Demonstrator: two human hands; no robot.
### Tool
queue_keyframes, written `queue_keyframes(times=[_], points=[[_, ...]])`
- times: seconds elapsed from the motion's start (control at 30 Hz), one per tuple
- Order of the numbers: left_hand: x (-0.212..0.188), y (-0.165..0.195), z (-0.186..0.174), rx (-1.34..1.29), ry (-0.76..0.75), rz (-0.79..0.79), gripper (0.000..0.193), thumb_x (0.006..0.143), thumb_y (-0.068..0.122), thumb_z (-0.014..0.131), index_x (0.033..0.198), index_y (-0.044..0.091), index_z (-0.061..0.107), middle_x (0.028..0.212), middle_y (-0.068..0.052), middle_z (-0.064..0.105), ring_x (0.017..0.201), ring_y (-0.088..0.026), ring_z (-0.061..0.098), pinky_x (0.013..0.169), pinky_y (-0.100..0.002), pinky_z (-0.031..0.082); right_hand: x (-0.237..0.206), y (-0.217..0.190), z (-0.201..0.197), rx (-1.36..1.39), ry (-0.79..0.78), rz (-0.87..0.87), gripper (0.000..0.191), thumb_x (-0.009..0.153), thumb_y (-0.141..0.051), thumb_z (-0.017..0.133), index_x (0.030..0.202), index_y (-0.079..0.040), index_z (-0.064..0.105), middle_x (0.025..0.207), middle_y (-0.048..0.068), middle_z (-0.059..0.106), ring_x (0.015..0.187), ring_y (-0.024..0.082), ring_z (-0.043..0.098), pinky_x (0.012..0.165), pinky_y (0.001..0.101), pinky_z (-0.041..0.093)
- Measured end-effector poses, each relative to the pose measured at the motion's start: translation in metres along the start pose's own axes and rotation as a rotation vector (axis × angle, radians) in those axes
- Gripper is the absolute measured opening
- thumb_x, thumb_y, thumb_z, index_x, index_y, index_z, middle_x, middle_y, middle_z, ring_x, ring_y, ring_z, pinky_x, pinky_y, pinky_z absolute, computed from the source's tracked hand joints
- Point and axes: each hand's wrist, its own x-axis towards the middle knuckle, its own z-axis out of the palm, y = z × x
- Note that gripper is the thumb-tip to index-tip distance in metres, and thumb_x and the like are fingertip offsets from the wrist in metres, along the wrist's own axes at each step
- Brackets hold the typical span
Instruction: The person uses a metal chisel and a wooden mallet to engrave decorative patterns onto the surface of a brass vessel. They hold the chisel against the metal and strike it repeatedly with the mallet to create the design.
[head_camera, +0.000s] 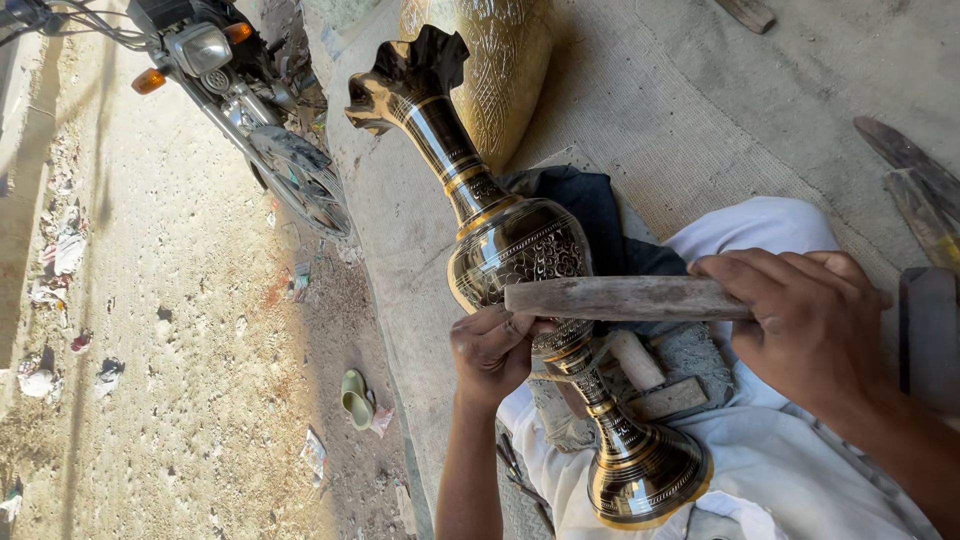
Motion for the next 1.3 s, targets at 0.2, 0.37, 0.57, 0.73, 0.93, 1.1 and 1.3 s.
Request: queue_keyframes(times=[0.2,0.37,0.57,0.73,0.93,1.1,1.3], points=[[-0.001,0.000,-0.002,0.018,-0.029,-0.011,0.047,0.076,-0.014,0.076,0.114,0.013,0.076,0.096,-0.004,0.079,0.084,-0.015,0.077,0.073,-0.026,0.060,-0.003,-0.007,-0.005,0.062,0.023,0.027,0.055,0.064,-0.004,0.074,0.116,-0.019,0.069,0.101,-0.001,0.075,0.087,0.022,0.072,0.089,0.0436,0.049],[-0.003,-0.003,-0.001,0.023,-0.043,-0.065,0.045,0.077,-0.012,0.078,0.116,0.010,0.077,0.090,-0.003,0.079,0.077,-0.013,0.076,0.068,-0.026,0.059,-0.006,-0.003,-0.004,0.134,-0.019,0.096,0.045,0.074,-0.005,0.076,0.116,-0.018,0.067,0.098,-0.002,0.074,0.088,0.022,0.071,0.092,0.0429,0.048],[-0.004,-0.005,-0.002,0.018,-0.042,-0.024,0.042,0.081,-0.009,0.077,0.117,0.010,0.075,0.096,-0.006,0.080,0.082,-0.016,0.079,0.071,-0.027,0.062,-0.007,0.000,-0.007,0.159,0.077,0.128,0.042,0.078,-0.005,0.074,0.116,-0.020,0.068,0.093,-0.001,0.072,0.091,0.019,0.071,0.092,0.0363,0.049],[-0.004,-0.007,-0.003,0.022,-0.047,-0.025,0.044,0.079,-0.009,0.076,0.118,0.012,0.075,0.097,-0.007,0.079,0.084,-0.018,0.079,0.074,-0.029,0.063,-0.004,-0.006,-0.010,0.306,-0.009,0.323,0.040,0.077,-0.005,0.072,0.115,-0.018,0.070,0.092,0.000,0.071,0.084,0.018,0.072,0.079,0.0368,0.051],[-0.001,-0.005,-0.005,0.003,-0.056,-0.029,0.050,0.078,-0.011,0.077,0.123,0.012,0.073,0.098,-0.008,0.079,0.085,-0.018,0.079,0.075,-0.029,0.063,-0.004,-0.005,-0.006,0.275,0.009,0.293,0.036,0.078,-0.004,0.072,0.113,-0.014,0.068,0.087,0.003,0.073,0.077,0.018,0.072,0.074,0.0370,0.051],[-0.001,-0.005,-0.006,-0.008,-0.052,-0.057,0.051,0.079,-0.014,0.073,0.123,0.012,0.073,0.099,-0.007,0.079,0.085,-0.017,0.079,0.075,-0.028,0.064,-0.006,-0.004,-0.011,0.103,0.032,0.136,0.040,0.073,-0.001,0.071,0.110,-0.014,0.069,0.086,0.003,0.074,0.077,0.020,0.070,0.074,0.0418,0.051],[-0.005,-0.010,-0.001,-0.039,-0.028,-0.043,0.049,0.083,-0.012,0.078,0.123,0.016,0.073,0.099,-0.004,0.079,0.086,-0.016,0.080,0.072,-0.026,0.064,-0.005,-0.004,-0.014,0.017,0.056,0.107,0.039,0.072,-0.003,0.071,0.110,-0.013,0.068,0.087,0.003,0.074,0.076,0.019,0.070,0.072,0.0407,0.052]])
